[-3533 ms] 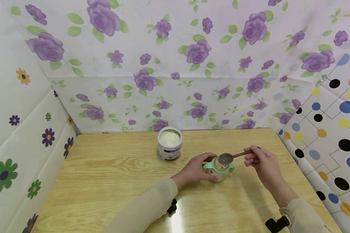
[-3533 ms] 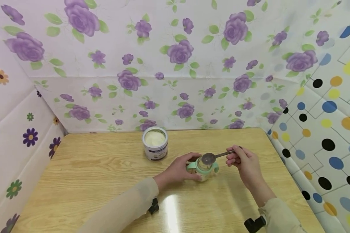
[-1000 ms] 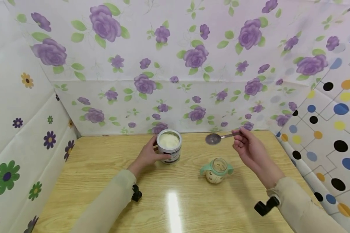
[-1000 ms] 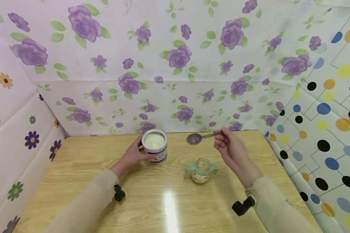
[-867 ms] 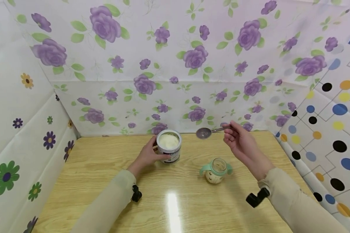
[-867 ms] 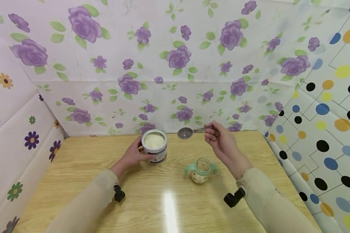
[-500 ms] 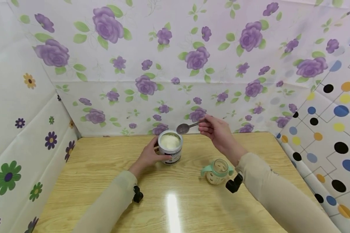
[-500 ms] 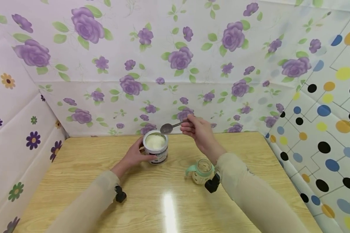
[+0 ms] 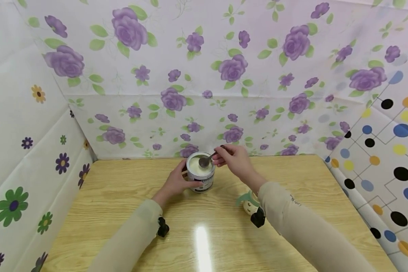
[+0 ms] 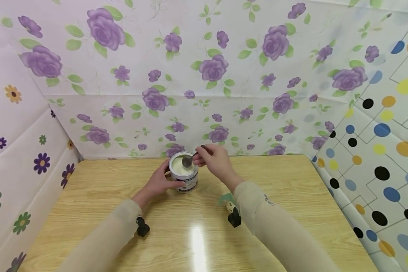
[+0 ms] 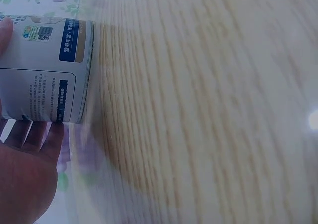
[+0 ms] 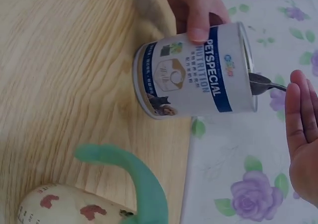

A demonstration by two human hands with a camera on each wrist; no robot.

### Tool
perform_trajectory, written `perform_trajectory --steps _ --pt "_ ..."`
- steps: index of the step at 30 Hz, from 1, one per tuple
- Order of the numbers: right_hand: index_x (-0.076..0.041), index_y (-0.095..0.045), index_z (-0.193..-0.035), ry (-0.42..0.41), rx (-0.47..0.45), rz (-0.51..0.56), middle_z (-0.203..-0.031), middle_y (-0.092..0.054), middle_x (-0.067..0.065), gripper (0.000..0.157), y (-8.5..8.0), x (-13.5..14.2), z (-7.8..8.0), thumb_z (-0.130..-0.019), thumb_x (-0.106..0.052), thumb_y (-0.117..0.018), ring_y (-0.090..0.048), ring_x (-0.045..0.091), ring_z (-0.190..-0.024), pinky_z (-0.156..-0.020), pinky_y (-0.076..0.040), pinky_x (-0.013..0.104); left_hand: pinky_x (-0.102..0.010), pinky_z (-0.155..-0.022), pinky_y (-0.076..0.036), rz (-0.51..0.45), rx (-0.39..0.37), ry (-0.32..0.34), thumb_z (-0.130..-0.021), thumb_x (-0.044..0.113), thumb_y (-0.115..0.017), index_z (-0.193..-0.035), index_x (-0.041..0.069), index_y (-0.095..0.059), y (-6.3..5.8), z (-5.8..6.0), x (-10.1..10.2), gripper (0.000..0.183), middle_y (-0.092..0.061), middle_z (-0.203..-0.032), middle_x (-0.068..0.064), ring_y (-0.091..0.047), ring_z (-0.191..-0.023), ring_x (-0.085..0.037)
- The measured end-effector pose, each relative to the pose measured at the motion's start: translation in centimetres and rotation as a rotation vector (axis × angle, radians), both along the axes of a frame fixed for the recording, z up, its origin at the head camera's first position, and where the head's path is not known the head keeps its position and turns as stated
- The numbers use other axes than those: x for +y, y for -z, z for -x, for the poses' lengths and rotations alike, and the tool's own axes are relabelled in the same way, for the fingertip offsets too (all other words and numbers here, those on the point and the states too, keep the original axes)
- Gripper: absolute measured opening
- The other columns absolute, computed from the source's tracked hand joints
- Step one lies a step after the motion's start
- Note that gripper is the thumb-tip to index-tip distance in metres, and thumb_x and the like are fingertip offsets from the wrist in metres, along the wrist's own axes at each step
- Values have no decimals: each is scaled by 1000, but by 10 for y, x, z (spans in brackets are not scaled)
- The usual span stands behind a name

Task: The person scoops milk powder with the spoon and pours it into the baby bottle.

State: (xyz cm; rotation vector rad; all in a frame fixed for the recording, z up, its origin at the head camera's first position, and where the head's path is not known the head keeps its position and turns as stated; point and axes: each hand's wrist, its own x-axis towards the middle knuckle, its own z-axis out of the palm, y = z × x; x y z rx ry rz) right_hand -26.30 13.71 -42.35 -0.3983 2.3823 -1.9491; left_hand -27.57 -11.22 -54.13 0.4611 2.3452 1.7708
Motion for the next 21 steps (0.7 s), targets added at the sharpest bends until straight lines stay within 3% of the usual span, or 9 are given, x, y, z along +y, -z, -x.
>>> perform_trajectory --steps 5,9,15,21 --pt "1 -77 -115 -36 212 -238 -92 -78 8 30 1 -7 -6 -112 -23 -60 -77 17 -80 -74 -66 31 -55 -122 -42 4 5 3 -81 22 -98 -162 19 -40 -3 0 0 99 -54 -154 -9 -50 -145 -33" --pt "1 -78 -116 -28 364 -368 -90 -78 4 27 3 -10 -10 -112 -20 -60 -76 14 -78 -71 -65 28 -55 -122 -43 13 8 6 -81 24 -97 -162 18 -40 -3 0 -1 99 -55 -153 -10 -51 -144 -33" --pt "1 -77 -122 -45 497 -451 -98 -79 10 24 9 -15 -15 -110 -14 -63 -77 14 -79 -70 -65 28 -53 -122 -43 23 -1 8 -81 24 -98 -162 19 -39 -5 -1 -1 100 -55 -153 -9 -51 -144 -30" --pt "1 -76 -125 -21 548 -482 -99 -80 10 25 20 -22 -15 -110 -14 -63 -78 15 -80 -69 -65 27 -53 -122 -44 14 0 9 -81 22 -97 -162 18 -39 -3 -2 -1 100 -55 -152 -9 -51 -144 -30"
